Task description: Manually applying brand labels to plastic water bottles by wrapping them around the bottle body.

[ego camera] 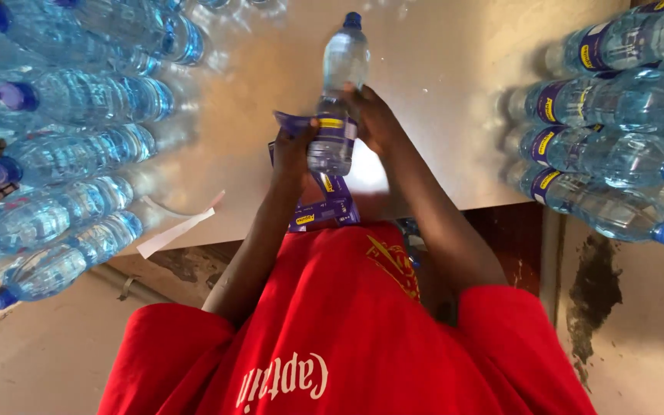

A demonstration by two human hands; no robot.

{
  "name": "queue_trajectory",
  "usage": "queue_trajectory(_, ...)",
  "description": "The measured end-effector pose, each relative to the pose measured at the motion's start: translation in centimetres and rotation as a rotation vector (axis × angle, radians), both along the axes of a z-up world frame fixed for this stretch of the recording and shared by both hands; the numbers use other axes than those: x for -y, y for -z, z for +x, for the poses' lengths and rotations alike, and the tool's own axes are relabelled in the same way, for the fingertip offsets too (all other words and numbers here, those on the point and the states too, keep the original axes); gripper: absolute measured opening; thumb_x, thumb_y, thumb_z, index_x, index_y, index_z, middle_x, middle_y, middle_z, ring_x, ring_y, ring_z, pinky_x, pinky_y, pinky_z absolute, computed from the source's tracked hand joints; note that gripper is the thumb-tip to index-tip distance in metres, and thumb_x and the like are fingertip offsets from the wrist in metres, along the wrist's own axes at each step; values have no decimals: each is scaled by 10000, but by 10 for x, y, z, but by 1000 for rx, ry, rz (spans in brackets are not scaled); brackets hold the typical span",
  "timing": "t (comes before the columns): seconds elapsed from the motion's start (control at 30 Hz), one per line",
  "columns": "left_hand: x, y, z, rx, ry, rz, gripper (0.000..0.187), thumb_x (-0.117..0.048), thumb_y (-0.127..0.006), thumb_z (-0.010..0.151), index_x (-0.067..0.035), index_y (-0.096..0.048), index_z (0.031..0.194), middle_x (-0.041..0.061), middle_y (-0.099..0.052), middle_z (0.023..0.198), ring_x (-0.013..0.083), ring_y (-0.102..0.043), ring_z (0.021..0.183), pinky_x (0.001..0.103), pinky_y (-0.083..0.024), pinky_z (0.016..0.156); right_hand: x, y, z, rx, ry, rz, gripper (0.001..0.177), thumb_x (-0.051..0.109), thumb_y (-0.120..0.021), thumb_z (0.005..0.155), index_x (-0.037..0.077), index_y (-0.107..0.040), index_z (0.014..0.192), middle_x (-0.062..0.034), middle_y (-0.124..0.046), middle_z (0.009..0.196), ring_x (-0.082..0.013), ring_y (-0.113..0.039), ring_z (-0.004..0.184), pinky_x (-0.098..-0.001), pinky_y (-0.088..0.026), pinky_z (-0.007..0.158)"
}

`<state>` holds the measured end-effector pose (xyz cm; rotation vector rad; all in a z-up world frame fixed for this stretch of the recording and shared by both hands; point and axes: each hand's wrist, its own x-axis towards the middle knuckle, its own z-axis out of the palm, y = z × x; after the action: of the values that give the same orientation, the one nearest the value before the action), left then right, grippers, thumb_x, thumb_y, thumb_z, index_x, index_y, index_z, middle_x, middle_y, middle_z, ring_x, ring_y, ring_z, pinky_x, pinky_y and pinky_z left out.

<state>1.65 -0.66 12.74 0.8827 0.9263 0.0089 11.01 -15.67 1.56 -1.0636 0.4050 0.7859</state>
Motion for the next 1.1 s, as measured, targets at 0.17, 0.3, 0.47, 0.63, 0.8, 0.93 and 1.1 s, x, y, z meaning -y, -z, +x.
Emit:
queue_trajectory(0.17, -11, 2, 5, -47, 79, 230, 292, -235, -918, 962, -86, -756, 1155, 69, -707, 957, 184, -720, 871, 341, -590, 766, -35, -13, -2, -17, 113, 13, 972, 624, -916, 992, 154, -472, 1718, -185, -447, 1759, -473, -263, 1671, -692, -290, 1296)
queue_trajectory(0.3, -15, -24, -6, -66, 238, 255, 433, -293, -798, 1031, -81, -731, 1403, 172, -811, 1217, 262, -804, 1056, 432, -648, 916, -35, -70, -43, -4, 323, 578, 476, 417, -803, 1034, 98, -734, 1380, -184, -797, 1312, -359, -783, 1207, -608, -613, 1079)
queue_trajectory(0.47, -8, -51, -20, 96, 469, 831, 417, -495, -564, 1143, -204, -755, 1374, 115, -756, 1328, 406, -748, 1196, 636, -384, 1189, -32, -146, -51, 327, 507, 285, 507, 338, -841, 1013, 74, -653, 1403, -191, -771, 1280, -333, -778, 1166, -554, -627, 1041)
queue_trajectory(0.63, 3, -93, -19, 222, 906, 705, 1176, -586, -991, 765, -23, -444, 1641, 354, -693, 1403, 602, -649, 1319, 699, -479, 1124, 2, -120, -62, 908, 203, 37, 1130, 783, -943, 697, 39, -552, 1452, -179, -610, 1296, -239, -574, 1269, -459, -470, 1135)
queue_trajectory(0.8, -8, -113, 33, 374, 1310, 79, 1141, -466, -1012, 734, 0, -470, 1623, 299, -658, 1475, 471, -624, 1369, 607, -507, 1138, 27, -158, -69, 750, 248, 118, 919, 308, -985, 830, 17, -501, 1554, -195, -683, 1403, -259, -656, 1298, -527, -547, 1152)
queue_trajectory(0.93, 17, -143, 73, 256, 1649, 625, 1422, -678, -965, 724, -83, -202, 1766, 254, -261, 1817, 485, -235, 1676, 696, -150, 1354, 73, -166, -73, 828, 292, -375, 1021, 240, -981, 843, 37, -402, 1660, -146, -645, 1412, -211, -647, 1255, -468, -579, 1103)
queue_trajectory(1.1, 109, -49, 91, 516, 1284, 967, 996, -89, -857, 821, -40, -387, 1698, 238, -483, 1656, 484, -465, 1559, 546, -369, 1322, 103, -155, -59, 950, 392, -836, 1018, 313, -987, 921, -2, -340, 1641, -297, -547, 1469, -440, -591, 1399, -606, -453, 1188)
